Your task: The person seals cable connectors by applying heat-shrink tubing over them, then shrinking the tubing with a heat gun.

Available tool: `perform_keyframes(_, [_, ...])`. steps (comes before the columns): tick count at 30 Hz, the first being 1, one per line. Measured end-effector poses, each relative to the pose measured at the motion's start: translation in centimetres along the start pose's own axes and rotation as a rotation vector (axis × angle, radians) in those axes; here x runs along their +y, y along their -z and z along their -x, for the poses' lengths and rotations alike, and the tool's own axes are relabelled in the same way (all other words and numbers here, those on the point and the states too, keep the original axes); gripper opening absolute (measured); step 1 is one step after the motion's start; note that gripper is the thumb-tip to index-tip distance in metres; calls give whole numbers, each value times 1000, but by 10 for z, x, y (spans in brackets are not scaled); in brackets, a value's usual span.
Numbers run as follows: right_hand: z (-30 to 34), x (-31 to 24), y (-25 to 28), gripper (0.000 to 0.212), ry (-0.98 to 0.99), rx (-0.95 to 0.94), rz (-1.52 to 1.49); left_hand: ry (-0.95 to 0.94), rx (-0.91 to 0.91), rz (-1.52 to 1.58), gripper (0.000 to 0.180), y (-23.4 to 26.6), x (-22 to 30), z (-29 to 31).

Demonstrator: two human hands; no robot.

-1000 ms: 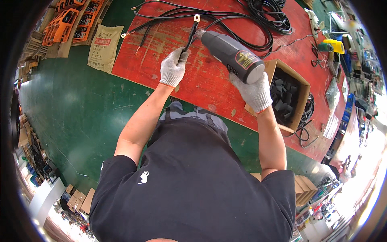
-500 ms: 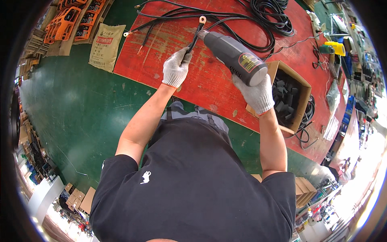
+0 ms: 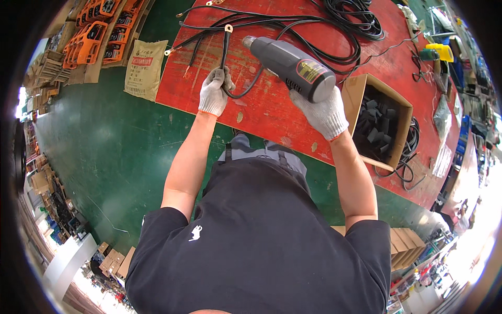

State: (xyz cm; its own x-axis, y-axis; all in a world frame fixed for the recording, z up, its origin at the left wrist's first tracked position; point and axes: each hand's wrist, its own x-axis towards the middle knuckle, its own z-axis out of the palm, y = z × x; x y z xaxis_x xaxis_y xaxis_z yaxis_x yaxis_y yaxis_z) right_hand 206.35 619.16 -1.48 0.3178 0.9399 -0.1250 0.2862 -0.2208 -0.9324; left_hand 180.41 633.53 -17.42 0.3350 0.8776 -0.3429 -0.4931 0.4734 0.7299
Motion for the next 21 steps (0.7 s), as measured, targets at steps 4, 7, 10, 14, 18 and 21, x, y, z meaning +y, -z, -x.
perform_keyframes(4, [-11, 4, -5, 46, -16, -111, 97, 83, -105, 190, 23, 12, 0, 6])
perform_keyframes(7, [-14, 6, -14, 46, -22, -94, 44, 127, -179, 239, 28, 19, -1, 9])
perform_keyframes(10, [-16, -4, -14, 46, -97, -136, -32, 179, -235, 334, 29, 19, 0, 13])
perform_keyframes(14, [-17, -3, -15, 45, -44, -192, 19, 225, -266, 432, 31, 19, 3, 15])
perform_keyframes(18, [-16, 3, -20, 45, -23, -174, 63, 247, -331, 508, 32, 20, 5, 15])
perform_keyframes(21, [-15, 4, -19, 44, -21, -193, 56, 232, -407, 579, 33, 18, 9, 15])
